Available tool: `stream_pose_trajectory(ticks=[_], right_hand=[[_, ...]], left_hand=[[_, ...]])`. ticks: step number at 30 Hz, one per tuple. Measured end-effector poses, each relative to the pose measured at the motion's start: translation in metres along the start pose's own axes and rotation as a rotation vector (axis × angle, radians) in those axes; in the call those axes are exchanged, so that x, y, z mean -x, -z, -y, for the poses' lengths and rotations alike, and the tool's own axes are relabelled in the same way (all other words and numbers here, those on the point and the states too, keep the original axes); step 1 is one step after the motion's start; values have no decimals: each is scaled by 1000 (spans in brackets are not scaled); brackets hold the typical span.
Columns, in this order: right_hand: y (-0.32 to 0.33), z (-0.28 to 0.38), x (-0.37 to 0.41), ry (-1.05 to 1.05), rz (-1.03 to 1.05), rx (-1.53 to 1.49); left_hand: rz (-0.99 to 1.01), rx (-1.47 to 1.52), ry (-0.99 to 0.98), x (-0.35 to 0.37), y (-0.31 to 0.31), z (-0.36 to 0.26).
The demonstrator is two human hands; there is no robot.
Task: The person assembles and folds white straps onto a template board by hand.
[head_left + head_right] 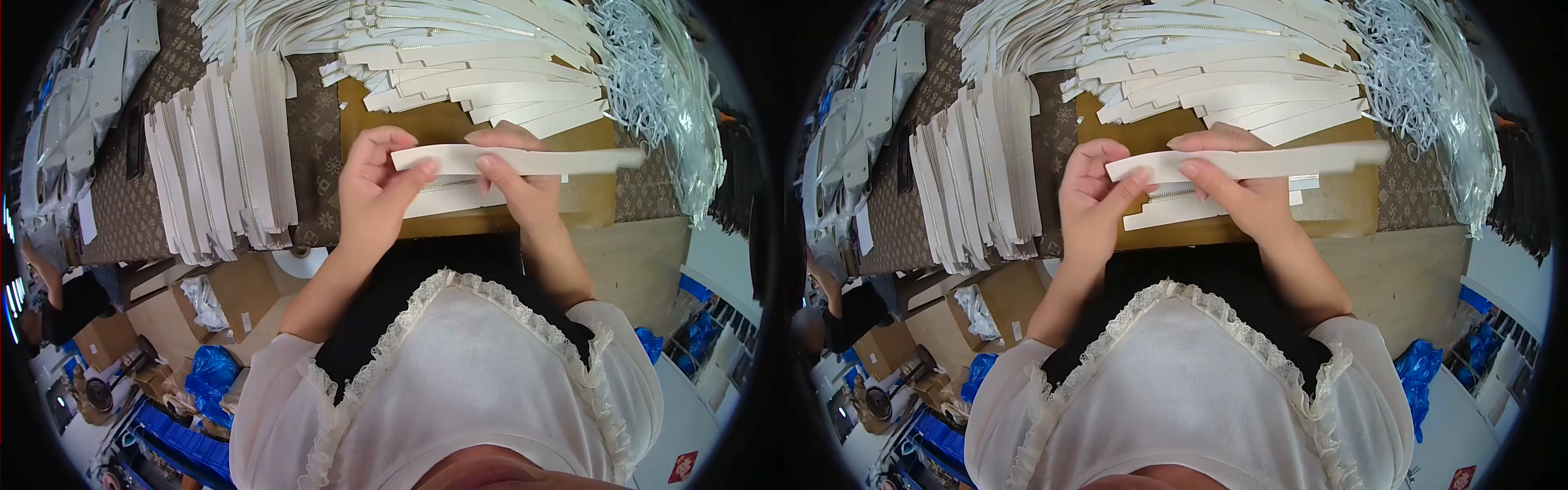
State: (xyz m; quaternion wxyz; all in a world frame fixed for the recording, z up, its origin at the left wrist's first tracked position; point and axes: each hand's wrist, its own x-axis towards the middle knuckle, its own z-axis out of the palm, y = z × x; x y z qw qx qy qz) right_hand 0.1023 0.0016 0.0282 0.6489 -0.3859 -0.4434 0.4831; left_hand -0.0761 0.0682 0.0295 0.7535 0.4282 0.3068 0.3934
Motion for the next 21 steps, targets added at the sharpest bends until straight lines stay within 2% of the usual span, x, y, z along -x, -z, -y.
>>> stream_pose_trajectory(ticks=[2, 3, 5, 6, 9, 10, 18, 21], right_hand=[[-10, 10, 2, -170, -212, 436], [-10, 7, 2, -172, -212, 435], [-9, -5, 5, -123, -169, 681], [-9, -9, 6, -98, -146, 804], [-9, -16, 12, -112, -154, 933], [-9, -17, 13, -118, -158, 997], [-8, -17, 12, -265, -171, 958], [-6, -21, 13, -255, -162, 942]], left_hand=[[-26, -81, -15, -1, 10, -1], [-53, -261, -42, -1, 16, -1], [-104, -618, -95, -1, 23, 0], [-103, -618, -92, 0, 24, 1], [-182, -947, -174, 2, 24, 2], [-183, -948, -172, 3, 24, 3], [-156, -993, -138, 0, 29, 12], [-161, -994, -135, 0, 29, 12]])
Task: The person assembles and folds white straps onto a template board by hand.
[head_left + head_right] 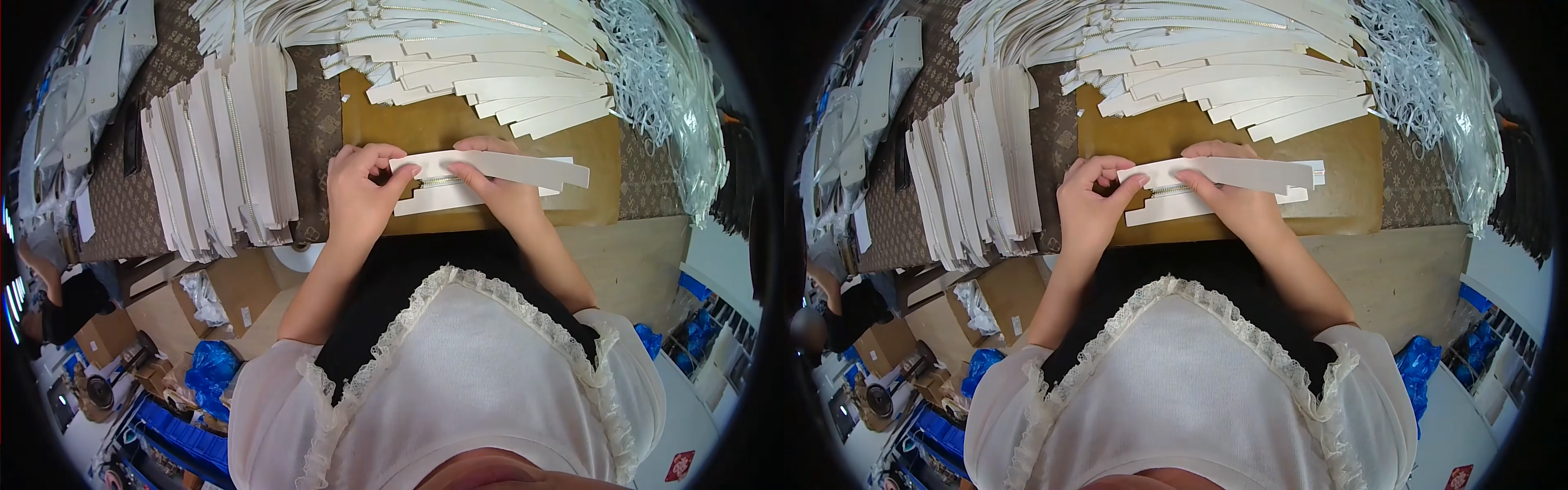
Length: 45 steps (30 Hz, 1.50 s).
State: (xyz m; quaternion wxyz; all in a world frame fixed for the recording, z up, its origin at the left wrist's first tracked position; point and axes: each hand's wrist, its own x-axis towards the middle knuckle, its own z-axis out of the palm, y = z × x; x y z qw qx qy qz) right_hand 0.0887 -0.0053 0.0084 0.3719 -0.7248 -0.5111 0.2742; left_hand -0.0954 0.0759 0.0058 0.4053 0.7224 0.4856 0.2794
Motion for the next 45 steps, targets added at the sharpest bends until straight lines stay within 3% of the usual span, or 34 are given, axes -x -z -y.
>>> stream_pose_trajectory(ticks=[21, 25, 28, 29, 32, 36, 42, 45], right_hand=[[-3, -1, -1, 91, -38, 102], [-4, 1, -1, 81, -64, 55], [-4, 1, -1, 80, -59, 73], [-4, 1, -1, 81, -55, 83], [-4, -1, -1, 99, -66, 100], [-6, -3, -1, 135, -68, 108], [5, -2, 2, 163, -77, 147], [35, -1, 7, -133, -33, -140]], left_hand=[[37, -85, -68, 1, 0, 2], [-105, -185, -203, 7, -2, 5], [-134, -161, -504, 20, 1, 12], [-132, -161, -506, 23, 2, 11], [163, -137, -692, 31, 4, 2], [270, -192, -642, 38, -2, 10], [243, -288, -669, 38, -8, 9], [231, -343, -678, 37, -8, 7]])
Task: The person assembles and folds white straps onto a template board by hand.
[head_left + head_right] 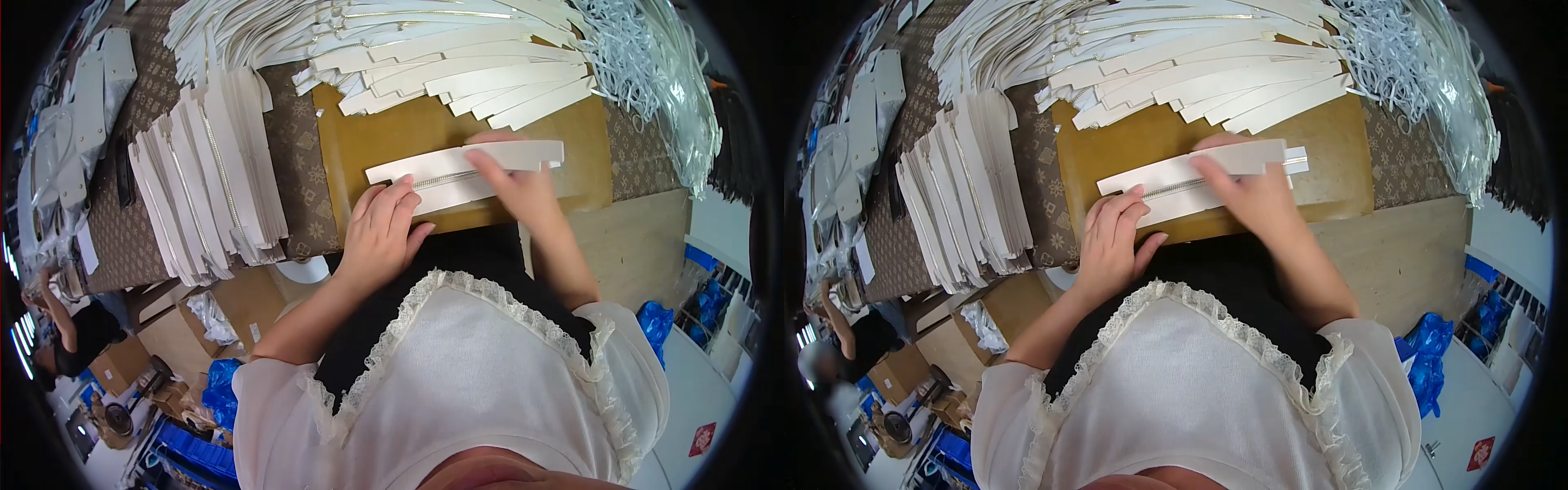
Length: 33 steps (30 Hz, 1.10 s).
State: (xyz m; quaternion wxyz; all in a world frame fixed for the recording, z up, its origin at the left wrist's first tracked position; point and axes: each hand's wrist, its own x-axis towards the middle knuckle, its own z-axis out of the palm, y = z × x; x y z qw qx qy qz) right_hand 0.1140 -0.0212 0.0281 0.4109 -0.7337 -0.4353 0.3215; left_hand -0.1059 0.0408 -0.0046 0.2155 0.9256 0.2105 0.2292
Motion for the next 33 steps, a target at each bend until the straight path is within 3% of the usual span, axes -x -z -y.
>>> stream_pose_trajectory(ticks=[5, 12, 33], right_hand=[[42, -23, 6, -187, -113, -61], [50, -37, 1, -57, -183, 125], [58, -28, -8, -156, -100, 125]], left_hand=[[17, -5, 12, 0, -1, -2], [67, -17, 21, -1, 3, -4], [162, -133, -23, -12, 8, -12]])
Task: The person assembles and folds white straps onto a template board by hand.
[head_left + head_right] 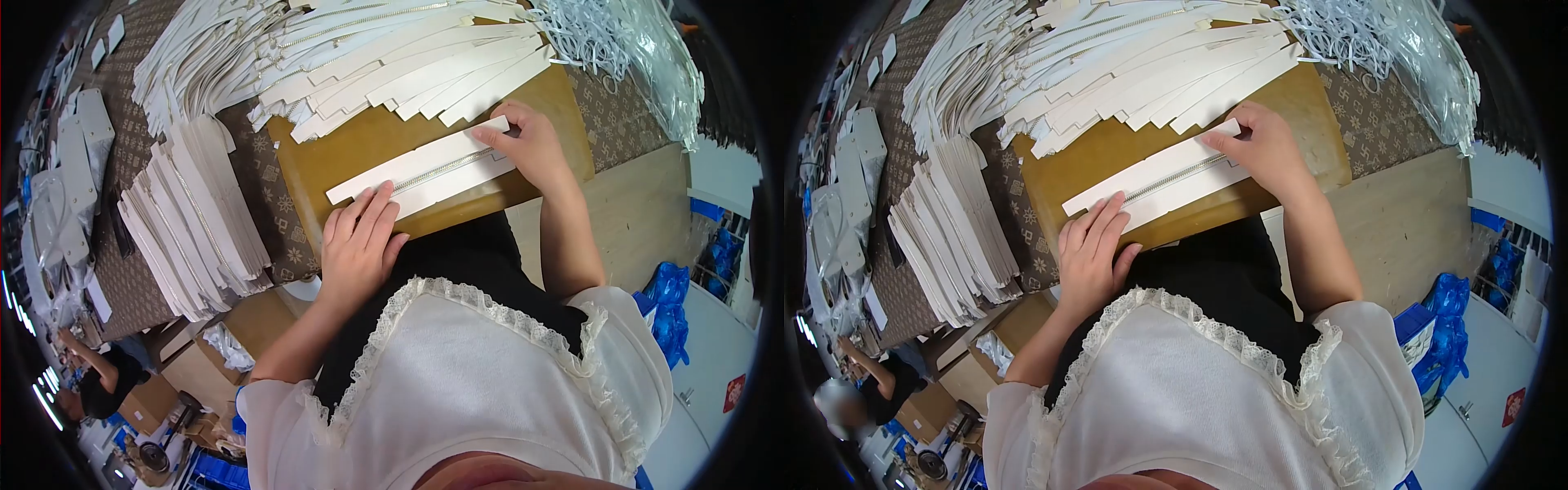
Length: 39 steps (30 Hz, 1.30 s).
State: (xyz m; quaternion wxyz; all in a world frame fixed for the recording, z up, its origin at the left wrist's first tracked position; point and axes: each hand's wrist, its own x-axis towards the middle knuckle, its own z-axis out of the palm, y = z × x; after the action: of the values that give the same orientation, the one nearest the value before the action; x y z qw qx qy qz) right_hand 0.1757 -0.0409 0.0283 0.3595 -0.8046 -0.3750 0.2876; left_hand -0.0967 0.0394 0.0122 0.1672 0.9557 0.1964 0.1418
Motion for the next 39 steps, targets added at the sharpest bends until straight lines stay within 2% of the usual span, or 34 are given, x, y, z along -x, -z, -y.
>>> stream_pose_trajectory(ticks=[3, 15, 18, 23, 26, 32, 39], right_hand=[[-4, 1, -1, 7, -31, 98], [-7, 1, -1, 42, -56, 128], [-8, -3, -1, 53, -65, 149], [-2, -11, -3, 65, -29, 91], [13, -13, -4, 72, -54, 39], [16, -19, -6, 66, -71, 9], [10, -20, -4, 112, -143, 105]], left_hand=[[14, 17, 18, 0, 1, -1], [68, -29, 7, -19, 3, -13], [69, 27, -98, -44, -10, -23], [19, 83, -148, -61, -35, -37], [84, 139, -100, -59, -31, -34], [77, 152, -121, -59, -30, -33], [99, 163, -101, -60, -29, -34]])
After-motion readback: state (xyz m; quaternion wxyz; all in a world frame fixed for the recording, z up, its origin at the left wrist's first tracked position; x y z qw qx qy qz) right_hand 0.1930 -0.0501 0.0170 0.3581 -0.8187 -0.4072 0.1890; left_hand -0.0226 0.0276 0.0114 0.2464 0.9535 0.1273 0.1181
